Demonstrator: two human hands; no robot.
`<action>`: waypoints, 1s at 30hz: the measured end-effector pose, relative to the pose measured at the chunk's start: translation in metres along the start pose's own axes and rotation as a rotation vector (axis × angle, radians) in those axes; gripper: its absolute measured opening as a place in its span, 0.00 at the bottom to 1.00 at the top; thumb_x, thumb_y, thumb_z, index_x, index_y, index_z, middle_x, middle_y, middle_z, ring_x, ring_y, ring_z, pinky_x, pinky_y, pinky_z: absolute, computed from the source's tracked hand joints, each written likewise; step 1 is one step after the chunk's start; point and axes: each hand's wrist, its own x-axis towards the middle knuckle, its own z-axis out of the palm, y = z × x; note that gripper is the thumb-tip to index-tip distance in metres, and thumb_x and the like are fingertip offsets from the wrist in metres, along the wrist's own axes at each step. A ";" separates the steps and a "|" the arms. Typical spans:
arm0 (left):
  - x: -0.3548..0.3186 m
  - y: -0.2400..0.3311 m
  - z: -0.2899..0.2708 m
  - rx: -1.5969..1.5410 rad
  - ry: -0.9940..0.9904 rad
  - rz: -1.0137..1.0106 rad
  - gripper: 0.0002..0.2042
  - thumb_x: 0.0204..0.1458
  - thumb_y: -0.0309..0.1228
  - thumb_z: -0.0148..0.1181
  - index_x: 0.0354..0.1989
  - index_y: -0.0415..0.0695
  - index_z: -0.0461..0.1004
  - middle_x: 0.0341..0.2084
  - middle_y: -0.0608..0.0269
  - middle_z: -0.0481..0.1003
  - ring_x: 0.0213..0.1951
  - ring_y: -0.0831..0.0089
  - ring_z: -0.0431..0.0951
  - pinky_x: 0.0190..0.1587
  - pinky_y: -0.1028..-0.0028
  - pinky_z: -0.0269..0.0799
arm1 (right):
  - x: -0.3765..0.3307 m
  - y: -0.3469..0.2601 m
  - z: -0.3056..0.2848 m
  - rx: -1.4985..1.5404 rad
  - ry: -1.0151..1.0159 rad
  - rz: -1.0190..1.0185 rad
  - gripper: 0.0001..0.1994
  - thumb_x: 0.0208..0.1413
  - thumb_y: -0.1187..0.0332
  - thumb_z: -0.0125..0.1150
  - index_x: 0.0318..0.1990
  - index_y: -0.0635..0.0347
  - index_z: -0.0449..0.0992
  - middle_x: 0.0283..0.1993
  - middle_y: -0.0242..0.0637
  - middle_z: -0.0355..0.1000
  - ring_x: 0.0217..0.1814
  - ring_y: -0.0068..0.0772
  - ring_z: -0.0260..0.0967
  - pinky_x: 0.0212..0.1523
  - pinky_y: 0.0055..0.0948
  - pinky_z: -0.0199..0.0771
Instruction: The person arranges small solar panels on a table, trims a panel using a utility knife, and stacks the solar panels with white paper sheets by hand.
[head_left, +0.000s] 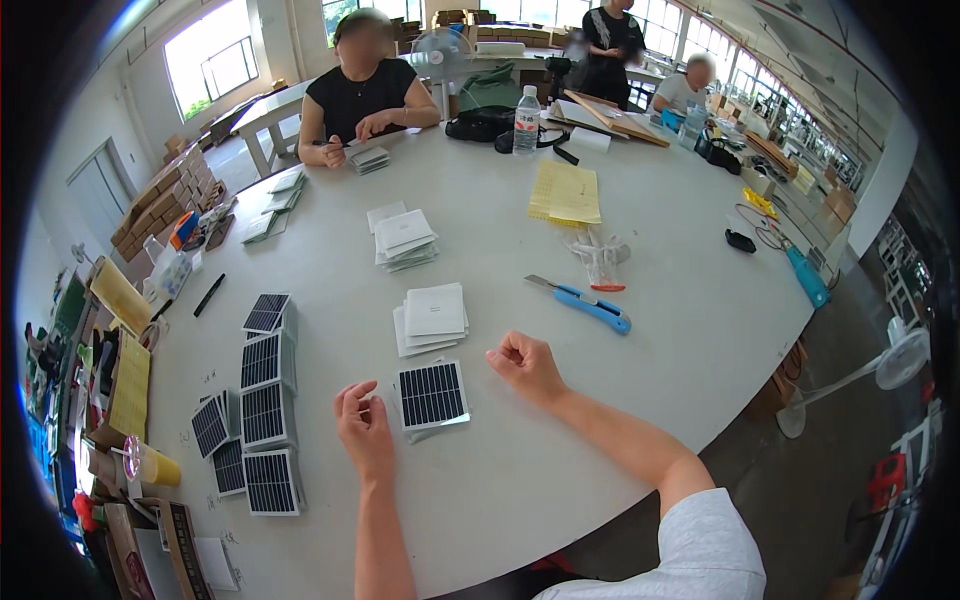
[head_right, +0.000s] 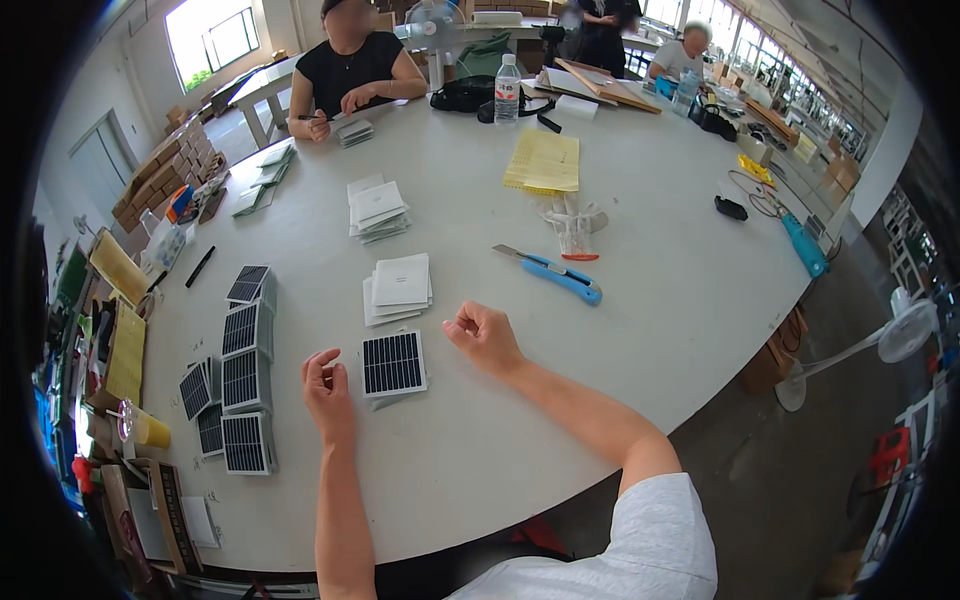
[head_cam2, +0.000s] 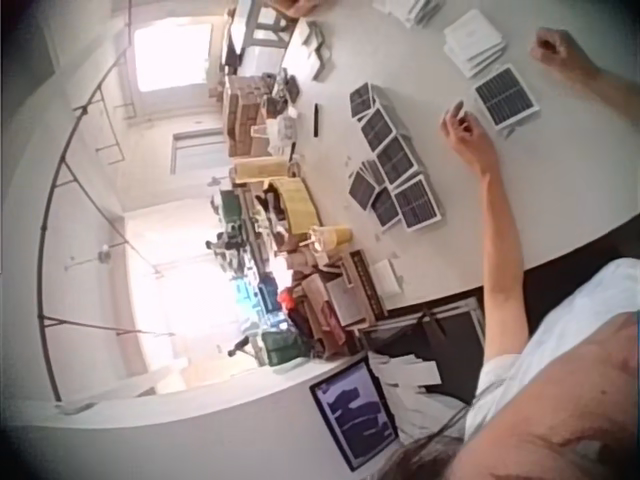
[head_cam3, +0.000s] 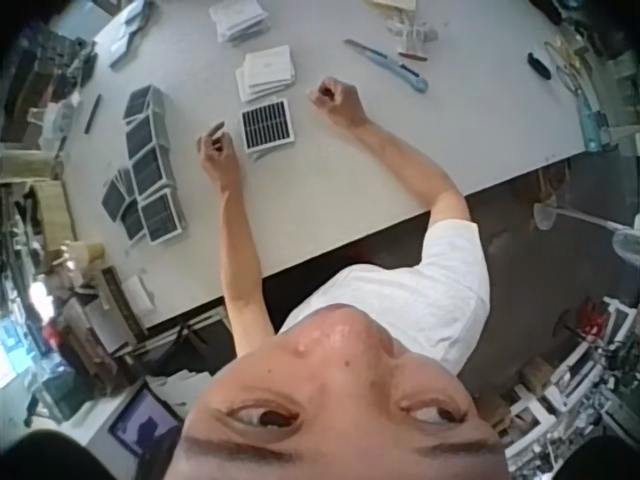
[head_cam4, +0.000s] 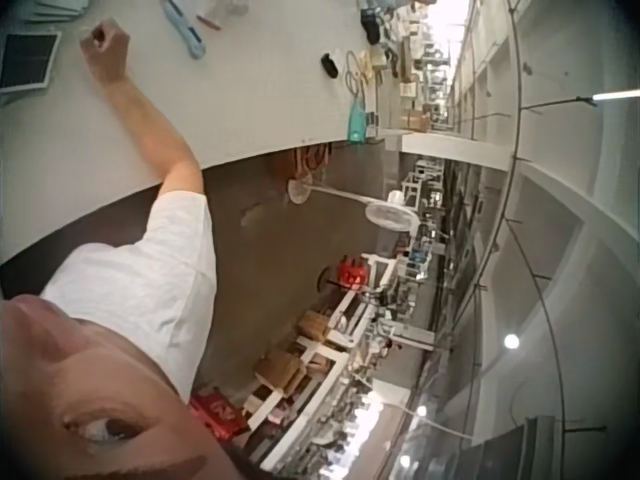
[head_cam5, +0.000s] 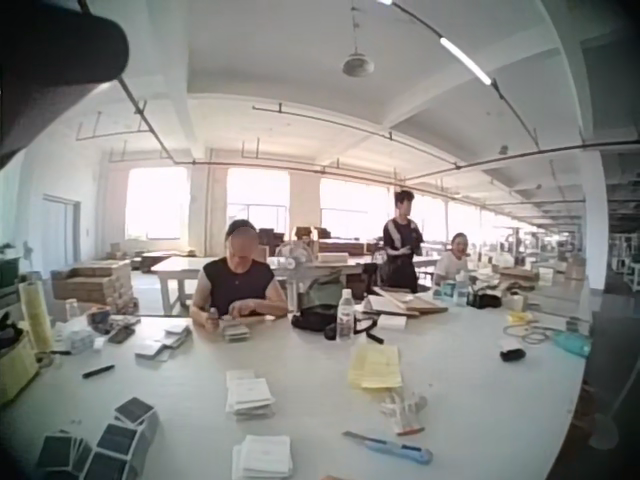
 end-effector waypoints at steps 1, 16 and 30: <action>-0.001 0.001 0.000 0.003 -0.001 -0.005 0.08 0.51 0.19 0.51 0.39 0.41 0.74 0.42 0.66 0.67 0.28 0.83 0.66 0.32 0.82 0.66 | 0.000 -0.001 -0.001 -0.002 -0.009 0.012 0.14 0.51 0.65 0.61 0.21 0.60 0.63 0.16 0.23 0.58 0.20 0.13 0.51 0.19 0.19 0.54; -0.004 -0.004 -0.004 -0.004 0.055 -0.016 0.12 0.50 0.17 0.51 0.42 0.42 0.72 0.43 0.66 0.65 0.29 0.82 0.67 0.32 0.82 0.66 | -0.014 0.000 -0.010 0.039 -0.039 0.031 0.14 0.50 0.66 0.61 0.20 0.60 0.64 0.15 0.24 0.58 0.19 0.12 0.51 0.19 0.19 0.54; -0.005 -0.001 0.002 -0.111 0.203 -0.015 0.23 0.49 0.21 0.54 0.55 0.41 0.60 0.52 0.61 0.59 0.38 0.77 0.66 0.33 0.80 0.66 | 0.008 -0.039 -0.028 0.052 0.249 -0.292 0.20 0.49 0.64 0.66 0.48 0.60 0.67 0.19 0.21 0.50 0.21 0.12 0.46 0.21 0.16 0.49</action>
